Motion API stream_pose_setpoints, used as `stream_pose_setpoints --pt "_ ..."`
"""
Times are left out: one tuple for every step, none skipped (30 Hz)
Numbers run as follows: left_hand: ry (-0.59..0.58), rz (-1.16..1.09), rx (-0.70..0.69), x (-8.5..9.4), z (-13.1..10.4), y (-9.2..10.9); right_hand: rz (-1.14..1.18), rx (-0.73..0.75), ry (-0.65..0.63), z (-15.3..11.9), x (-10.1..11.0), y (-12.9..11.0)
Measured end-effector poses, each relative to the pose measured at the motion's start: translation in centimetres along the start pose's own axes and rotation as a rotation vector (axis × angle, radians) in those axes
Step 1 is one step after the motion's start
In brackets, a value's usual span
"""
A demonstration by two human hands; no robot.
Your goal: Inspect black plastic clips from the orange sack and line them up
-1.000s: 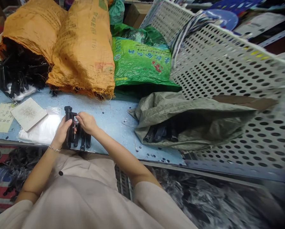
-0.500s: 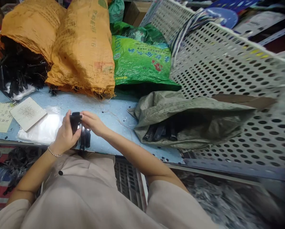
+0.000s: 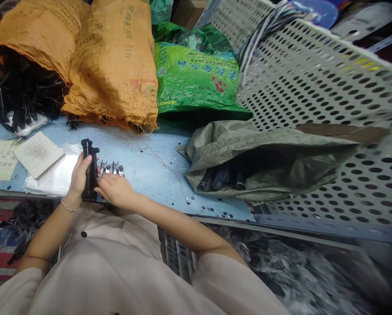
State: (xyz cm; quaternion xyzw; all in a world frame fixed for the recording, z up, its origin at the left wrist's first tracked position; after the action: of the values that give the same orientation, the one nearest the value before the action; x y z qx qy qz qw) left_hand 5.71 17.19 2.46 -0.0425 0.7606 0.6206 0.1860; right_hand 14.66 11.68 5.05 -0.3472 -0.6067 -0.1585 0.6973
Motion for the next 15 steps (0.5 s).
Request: stream_pose_setpoints --pt "0.027 0.014 -0.040 0.3 -0.1 0.0 -0.004 -0.039 -0.013 0.3 -0.9 0.4" --pt "0.048 0.042 -0.081 0.6 -0.2 0.0 0.002 -0.063 -0.036 0.7 -1.7 0.8" --pt "0.060 0.074 -0.111 0.8 -0.3 0.0 0.014 -0.064 -0.068 1.0 -2.3 1.3" --pt "0.057 0.103 -0.127 0.9 -0.4 -0.1 0.032 -0.047 -0.094 1.4 -2.6 1.7" --pt "0.047 0.122 -0.127 1.0 -0.5 -0.2 0.055 -0.023 -0.108 1.7 -2.6 2.1" --pt "0.035 0.129 -0.115 1.1 -0.6 -0.3 0.081 -0.015 -0.101 1.9 -2.2 2.6" --pt "0.026 0.129 -0.094 1.3 -0.7 -0.4 0.105 -0.030 -0.072 2.2 -1.4 3.4" --pt "0.020 0.127 -0.072 1.4 -0.8 -0.3 0.121 -0.069 -0.025 2.4 -0.4 4.3" --pt "0.012 0.126 -0.051 1.5 -1.0 -0.2 0.126 -0.116 0.027 2.5 0.8 5.2" --pt "-0.001 0.127 -0.030 1.4 -1.2 0.0 0.119 -0.155 0.070 2.7 1.9 5.9" --pt "-0.020 0.129 -0.009 1.2 -1.3 0.2 0.106 -0.177 0.098 2.9 2.8 6.4" --pt "-0.041 0.131 0.007 0.9 -1.5 0.4 0.091 -0.177 0.106 3.2 3.5 6.6" --pt "-0.059 0.133 0.021 0.6 -1.6 0.5 0.082 -0.162 0.097 3.6 3.9 6.6" --pt "-0.079 0.138 0.035 0.3 -1.7 0.5 0.084 -0.140 0.078 3.9 4.2 6.6" --pt "-0.096 0.150 0.049 -0.1 -1.8 0.5 0.103 -0.119 0.059 4.1 4.3 6.5"
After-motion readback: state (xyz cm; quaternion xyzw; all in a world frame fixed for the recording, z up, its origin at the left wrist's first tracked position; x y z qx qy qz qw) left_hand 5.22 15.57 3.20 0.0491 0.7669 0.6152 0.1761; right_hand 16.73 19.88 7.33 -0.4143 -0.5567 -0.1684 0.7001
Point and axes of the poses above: each hand's wrist, its own z-axis towards the middle knuckle, its own x-axis out of the back of the hand, y = z × x, the point moved 10 cm from there along z, towards the middle knuckle, and after that the axes turned 13 degrees about -y, right-handed, at the moved point
